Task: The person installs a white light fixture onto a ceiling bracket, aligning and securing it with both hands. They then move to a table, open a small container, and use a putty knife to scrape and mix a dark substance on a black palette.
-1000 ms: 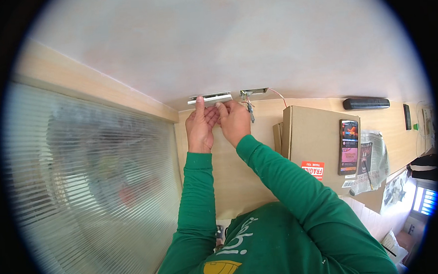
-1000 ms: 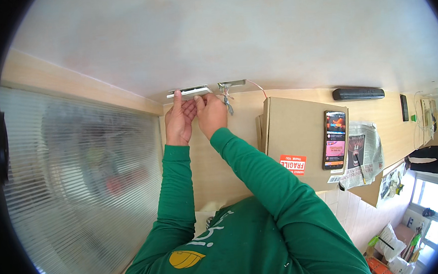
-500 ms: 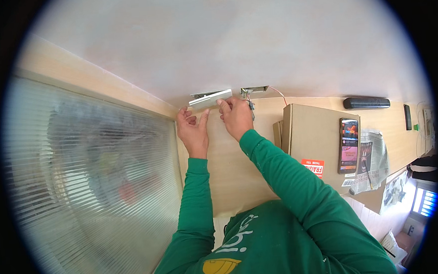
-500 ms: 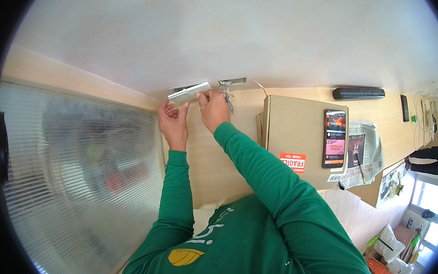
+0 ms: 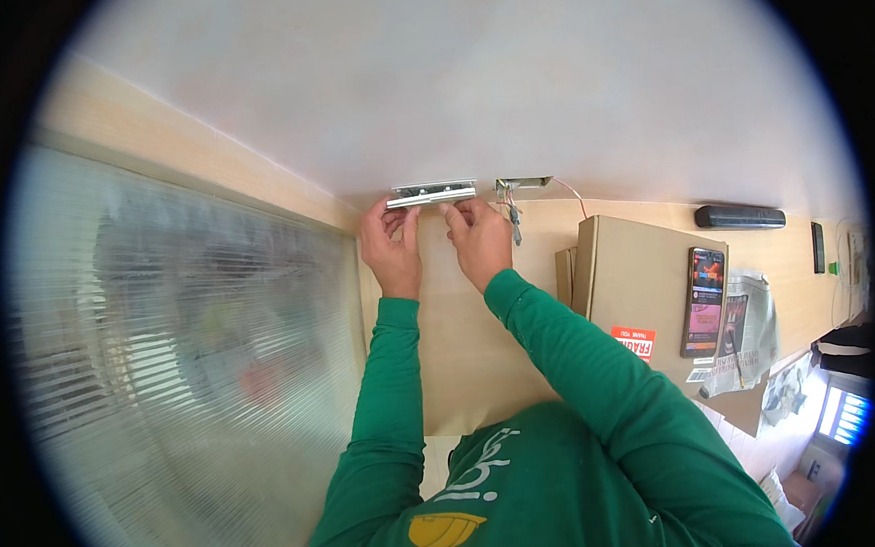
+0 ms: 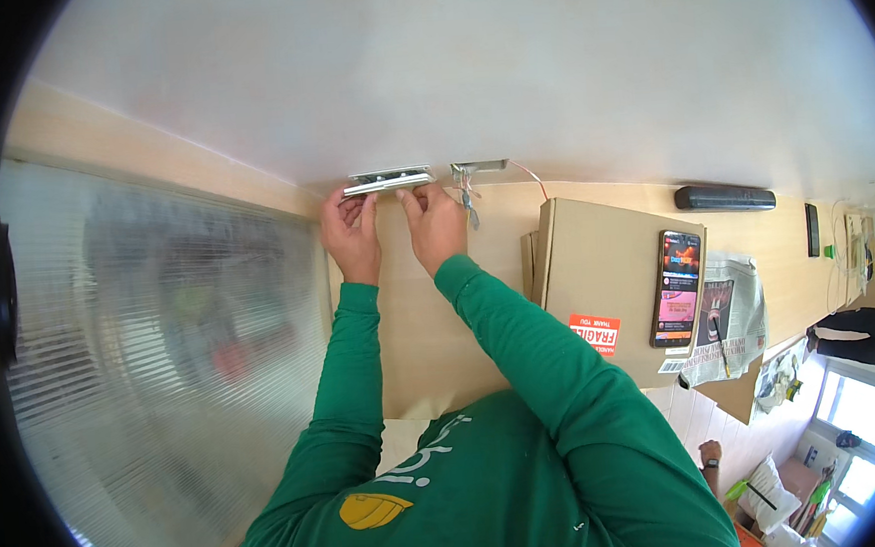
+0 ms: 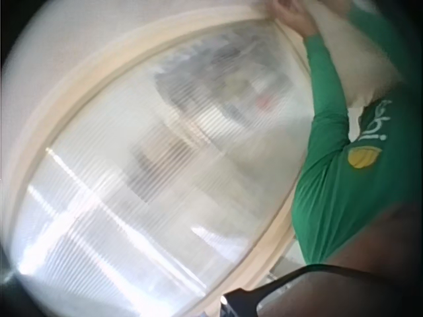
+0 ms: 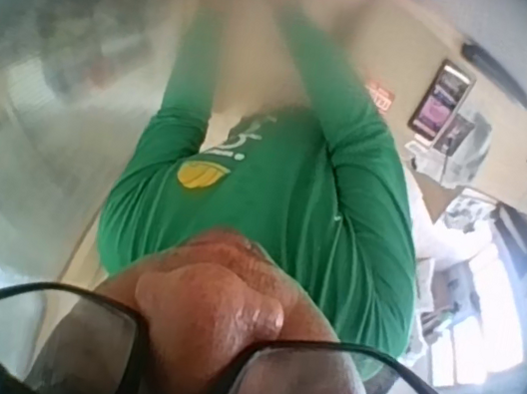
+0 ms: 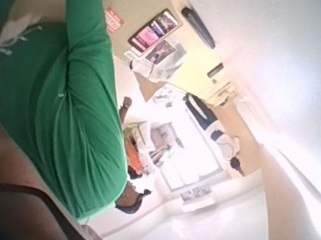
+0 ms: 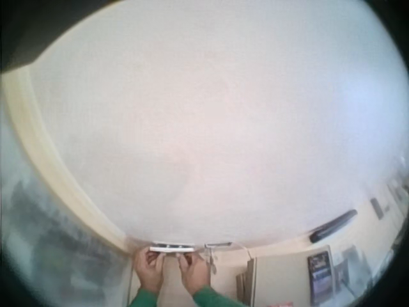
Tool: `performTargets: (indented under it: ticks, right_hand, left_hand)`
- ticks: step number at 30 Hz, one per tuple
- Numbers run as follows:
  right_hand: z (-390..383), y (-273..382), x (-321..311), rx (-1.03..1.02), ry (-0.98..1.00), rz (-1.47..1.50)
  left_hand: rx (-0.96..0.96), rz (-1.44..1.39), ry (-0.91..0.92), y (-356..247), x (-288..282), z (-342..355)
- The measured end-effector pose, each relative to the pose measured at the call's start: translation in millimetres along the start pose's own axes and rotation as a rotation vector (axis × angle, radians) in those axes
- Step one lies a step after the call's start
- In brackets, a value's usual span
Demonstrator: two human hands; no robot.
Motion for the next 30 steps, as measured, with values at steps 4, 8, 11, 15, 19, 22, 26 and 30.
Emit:
performTargets:
  ticks: [4,8,11,15,19,22,26,30]
  right_hand:
    - [-1,-3,2,0.031,0.014,0.049]
    - [-4,0,4,0.157,0.015,0.183]
    - [-2,2,6,0.152,0.028,0.188]
    - [3,3,2,0.107,0.053,0.138]
    - [4,-1,4,0.060,0.057,0.089]
    - [4,-8,7,0.017,0.060,0.043]
    - [3,5,7,0.027,0.076,0.045]
    - [5,10,5,0.008,0.120,-0.020]
  left_hand:
    - [0.045,0.030,-0.019,-2,1,-2]
    - [-0.002,-0.023,-0.001,1,1,0]
    - [-0.069,-0.018,0.034,6,1,5]
    - [-0.050,0.016,0.037,-3,1,8]
    - [0.024,0.010,0.050,-1,7,9]
    - [-0.141,-0.011,0.029,14,6,12]
    - [-0.113,0.021,0.012,8,-2,23]
    - [-0.115,0.164,-0.035,-3,-7,23]
Point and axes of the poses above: each hand's wrist, its own z-axis towards the middle knuckle, its own x-axis out of the palm, y = z × x, the point moved 10 cm from there along z, towards the middle knuckle, and after that the axes turned 15 degrees about -x, right-handed, at the moved point
